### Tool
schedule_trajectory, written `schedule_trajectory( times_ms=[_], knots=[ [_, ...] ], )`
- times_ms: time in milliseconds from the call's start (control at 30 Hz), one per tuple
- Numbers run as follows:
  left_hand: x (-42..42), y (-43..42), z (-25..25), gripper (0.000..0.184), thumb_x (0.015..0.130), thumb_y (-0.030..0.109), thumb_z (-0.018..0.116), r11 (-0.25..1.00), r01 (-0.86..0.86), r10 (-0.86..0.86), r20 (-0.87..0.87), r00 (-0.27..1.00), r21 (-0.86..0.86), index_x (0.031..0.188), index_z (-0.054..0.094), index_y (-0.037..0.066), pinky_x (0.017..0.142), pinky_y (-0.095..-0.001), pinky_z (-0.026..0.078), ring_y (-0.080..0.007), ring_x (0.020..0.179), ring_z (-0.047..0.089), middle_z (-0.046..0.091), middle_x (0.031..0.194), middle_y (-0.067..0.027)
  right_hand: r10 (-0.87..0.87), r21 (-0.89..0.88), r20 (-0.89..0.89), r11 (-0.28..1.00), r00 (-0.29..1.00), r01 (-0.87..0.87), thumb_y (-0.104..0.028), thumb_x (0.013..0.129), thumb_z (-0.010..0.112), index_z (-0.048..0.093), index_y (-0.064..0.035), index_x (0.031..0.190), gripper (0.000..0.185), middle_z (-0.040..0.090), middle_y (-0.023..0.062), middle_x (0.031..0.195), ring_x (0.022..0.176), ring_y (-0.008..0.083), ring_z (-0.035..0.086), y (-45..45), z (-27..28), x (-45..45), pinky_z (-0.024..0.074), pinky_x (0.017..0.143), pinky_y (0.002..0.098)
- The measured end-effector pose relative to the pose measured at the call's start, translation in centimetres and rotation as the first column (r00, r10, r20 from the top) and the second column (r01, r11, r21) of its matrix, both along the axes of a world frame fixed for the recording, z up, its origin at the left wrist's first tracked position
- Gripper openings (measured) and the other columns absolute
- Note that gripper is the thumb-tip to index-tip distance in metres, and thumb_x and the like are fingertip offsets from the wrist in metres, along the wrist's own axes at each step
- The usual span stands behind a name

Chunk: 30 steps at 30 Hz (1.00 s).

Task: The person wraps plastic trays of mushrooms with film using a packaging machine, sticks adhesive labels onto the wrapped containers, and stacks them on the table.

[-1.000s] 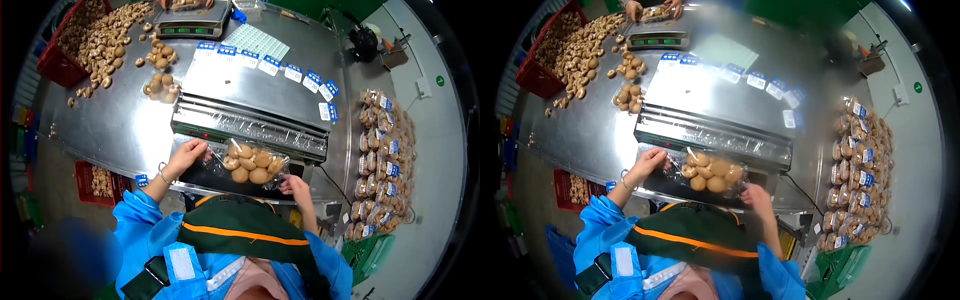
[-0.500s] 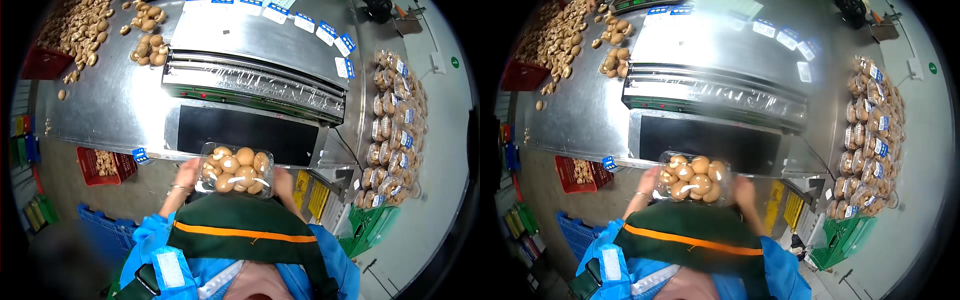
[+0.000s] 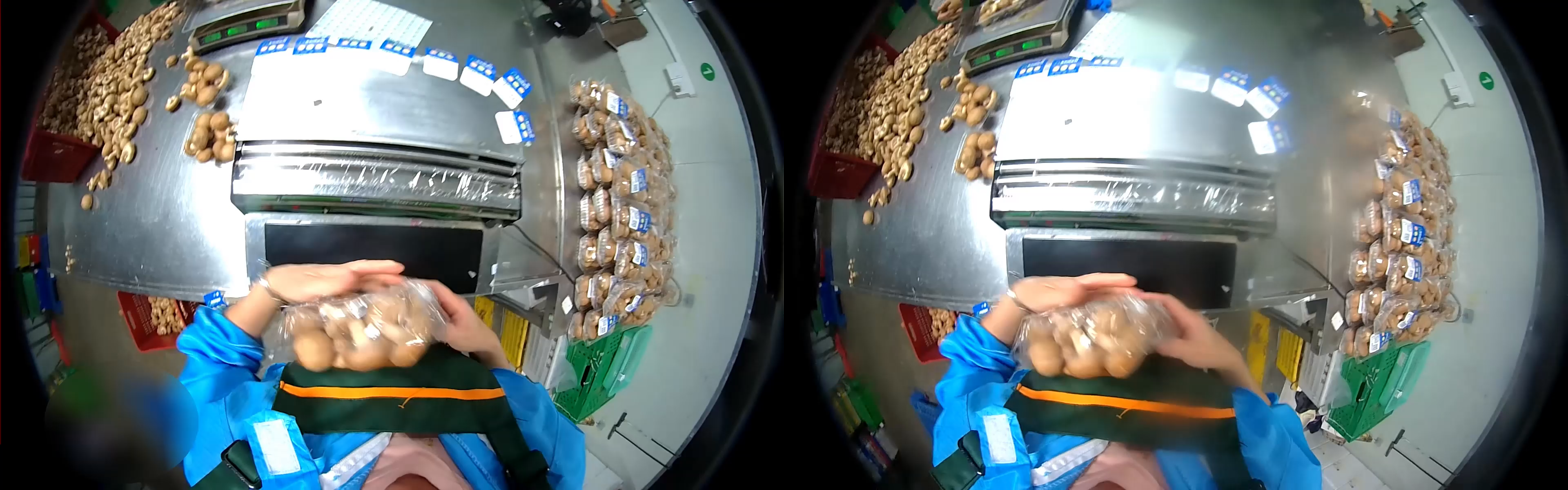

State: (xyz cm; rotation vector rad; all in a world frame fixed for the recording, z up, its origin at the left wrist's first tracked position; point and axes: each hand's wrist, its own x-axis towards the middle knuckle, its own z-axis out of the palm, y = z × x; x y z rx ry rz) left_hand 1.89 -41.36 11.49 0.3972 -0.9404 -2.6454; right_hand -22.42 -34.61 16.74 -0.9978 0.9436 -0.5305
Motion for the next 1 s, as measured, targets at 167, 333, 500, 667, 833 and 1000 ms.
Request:
schedule_trajectory(
  times_ms=[167, 333, 500, 667, 833, 1000],
  knots=[
    [2.1, -3.5, -2.6, 0.048, 0.091, 0.029, 0.04, 0.937, -0.184, 0.21, -0.057, 0.976, 0.296, 0.13, 0.033, 0.002, 0.093, -0.0347, 0.037, -0.0239, 0.113, 0.044, 0.043, 0.127, -0.0133, -0.181, -0.335, -0.197, 0.936, 0.963, 0.107, -0.019, 0.087, 0.049, 0.053, 0.002, 0.111, 0.032, 0.061, 0.0101, 0.095, 0.077, 0.0129, 0.058, -9.5, 3.0, -3.6, 0.0464, 0.068, 0.0257],
    [-0.6, -3.5, -0.3, 0.051, 0.09, 0.037, 0.038, 0.689, -0.568, 0.672, -0.103, 0.733, 0.45, 0.129, 0.036, 0.004, 0.086, -0.0373, 0.041, -0.0261, 0.108, 0.047, 0.046, 0.124, -0.0137, -0.727, -0.145, -0.505, 0.602, 0.465, 0.785, -0.044, 0.079, 0.061, 0.052, -0.0058, 0.113, 0.052, 0.06, 0.0025, 0.09, 0.076, 0.0124, 0.053, -21.7, -5.9, -19.7, 0.0408, 0.071, 0.0349],
    [-0.4, -3.9, 1.3, 0.054, 0.089, 0.044, 0.037, 0.536, -0.797, 0.819, 0.057, 0.57, 0.278, 0.127, 0.038, 0.006, 0.078, -0.0398, 0.045, -0.0282, 0.103, 0.05, 0.048, 0.121, -0.0141, -0.794, -0.1, -0.205, 0.599, 0.572, 0.795, -0.007, 0.078, 0.064, 0.062, -0.0109, 0.083, 0.007, 0.06, 0.0017, 0.078, 0.074, 0.0122, 0.054, -23.6, -10.3, -21.1, 0.0438, 0.071, 0.0299],
    [-1.8, -3.6, 2.9, 0.057, 0.088, 0.051, 0.034, 0.54, -0.672, 0.784, -0.012, 0.621, 0.506, 0.126, 0.039, 0.007, 0.072, -0.0417, 0.047, -0.0297, 0.099, 0.052, 0.05, 0.117, -0.0141, -0.787, -0.999, -0.002, -0.023, 0.617, -0.032, -0.001, 0.077, 0.06, 0.058, -0.0007, 0.082, 0.005, 0.058, 0.0066, 0.079, 0.074, 0.0176, 0.055, -13.4, 7.3, -6.2, 0.0437, 0.077, 0.0377],
    [-3.2, -2.4, 2.6, 0.057, 0.089, 0.048, 0.034, 0.643, -0.52, 0.723, -0.223, 0.654, 0.562, 0.127, 0.037, 0.006, 0.079, -0.0407, 0.044, -0.0289, 0.104, 0.049, 0.047, 0.121, -0.014, -0.146, -0.497, 0.213, 0.835, 0.966, 0.236, -0.003, 0.073, 0.065, 0.059, 0.0001, 0.083, 0.012, 0.057, 0.008, 0.08, 0.074, 0.0148, 0.055, -8.8, 11.8, -1.5, 0.0451, 0.065, 0.0257],
    [-3.9, 0.0, 2.6, 0.056, 0.09, 0.046, 0.034, 0.703, -0.452, 0.67, -0.298, 0.68, 0.549, 0.129, 0.035, 0.005, 0.085, -0.0398, 0.041, -0.0281, 0.109, 0.046, 0.045, 0.124, -0.014, -0.417, -0.457, 0.011, 0.806, 0.909, 0.376, 0.003, 0.076, 0.064, 0.044, -0.001, 0.116, 0.046, 0.052, 0.0031, 0.09, 0.065, 0.004, 0.049, -8.2, 6.4, 3.6, 0.0415, 0.06, 0.0172]
  ],
)
